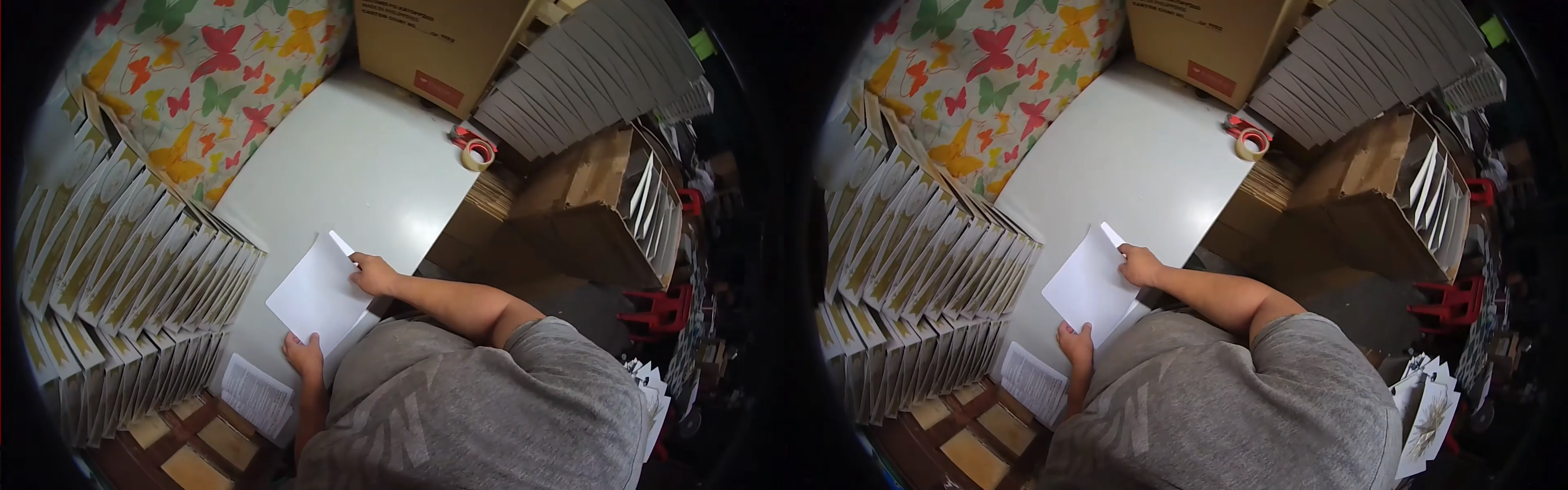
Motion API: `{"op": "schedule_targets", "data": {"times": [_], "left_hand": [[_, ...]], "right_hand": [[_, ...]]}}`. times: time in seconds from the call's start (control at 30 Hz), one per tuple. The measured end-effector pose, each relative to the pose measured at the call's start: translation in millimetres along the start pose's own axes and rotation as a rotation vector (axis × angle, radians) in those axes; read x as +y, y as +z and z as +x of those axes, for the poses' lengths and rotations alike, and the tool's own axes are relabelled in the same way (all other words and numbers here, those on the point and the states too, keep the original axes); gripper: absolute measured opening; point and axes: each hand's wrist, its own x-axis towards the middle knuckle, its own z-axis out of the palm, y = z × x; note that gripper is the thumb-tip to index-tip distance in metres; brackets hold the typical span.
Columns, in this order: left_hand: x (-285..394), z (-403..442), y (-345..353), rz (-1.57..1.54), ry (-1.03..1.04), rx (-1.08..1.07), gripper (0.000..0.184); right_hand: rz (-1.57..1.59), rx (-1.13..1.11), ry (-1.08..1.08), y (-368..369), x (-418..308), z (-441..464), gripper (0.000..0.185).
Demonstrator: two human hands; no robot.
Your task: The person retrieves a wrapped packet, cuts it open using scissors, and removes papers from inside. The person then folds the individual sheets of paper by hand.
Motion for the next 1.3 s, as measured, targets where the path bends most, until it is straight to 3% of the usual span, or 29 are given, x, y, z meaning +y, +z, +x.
{"op": "schedule_targets", "data": {"times": [0.13, 0.27, 0.3, 0.43, 0.47, 0.6, 0.63, 0.77, 0.97, 1.1, 1.3], "left_hand": [[7.1, 14.7, -33.6, -0.575, 0.042, -0.17, 0.061], [7.5, 10.9, -61.6, -1.156, 0.042, -0.333, 0.059], [12.2, 8.5, -64.9, -1.157, 0.04, -0.33, 0.059], [44.8, 11.3, -64.9, -0.973, 0.0, -0.212, 0.054], [48.8, 12.8, -59.7, -0.972, -0.001, -0.21, 0.054], [47.6, 26.3, -11.5, -0.466, -0.123, -0.07, 0.051], [40.3, 25.7, -4.3, -0.468, -0.127, -0.063, 0.051], [14.4, 16.2, 16.7, 0.164, 0.053, 0.134, 0.051], [25.0, 11.8, 16.0, 0.127, -0.029, 0.136, 0.054], [33.3, 10.0, 10.1, 0.168, -0.056, 0.099, 0.053], [34.5, 10.1, 8.8, 0.191, -0.056, 0.087, 0.053]], "right_hand": [[0.177, -0.073, -0.139, -22.8, -8.1, 0.3, 0.037], [0.41, -0.317, -0.205, -65.5, -19.3, -21.3, 0.037], [0.409, -0.32, -0.205, -64.1, -20.0, -21.5, 0.037], [0.202, 0.052, -0.055, -47.2, -22.4, -21.5, 0.042], [0.203, 0.049, -0.056, -38.2, -15.4, -18.2, 0.042], [-0.127, 0.318, -0.118, 9.7, 42.6, 11.6, 0.047], [-0.128, 0.311, -0.124, 12.6, 41.1, 9.8, 0.047], [-0.264, 0.306, 0.008, 11.8, 34.4, 4.5, 0.046], [-0.417, 0.281, -0.063, 17.6, 27.0, -3.5, 0.04], [-0.566, 0.446, -0.192, 21.2, 21.8, -12.1, 0.036], [-0.246, 0.206, -0.106, 6.3, 13.8, 4.5, 0.034]]}}
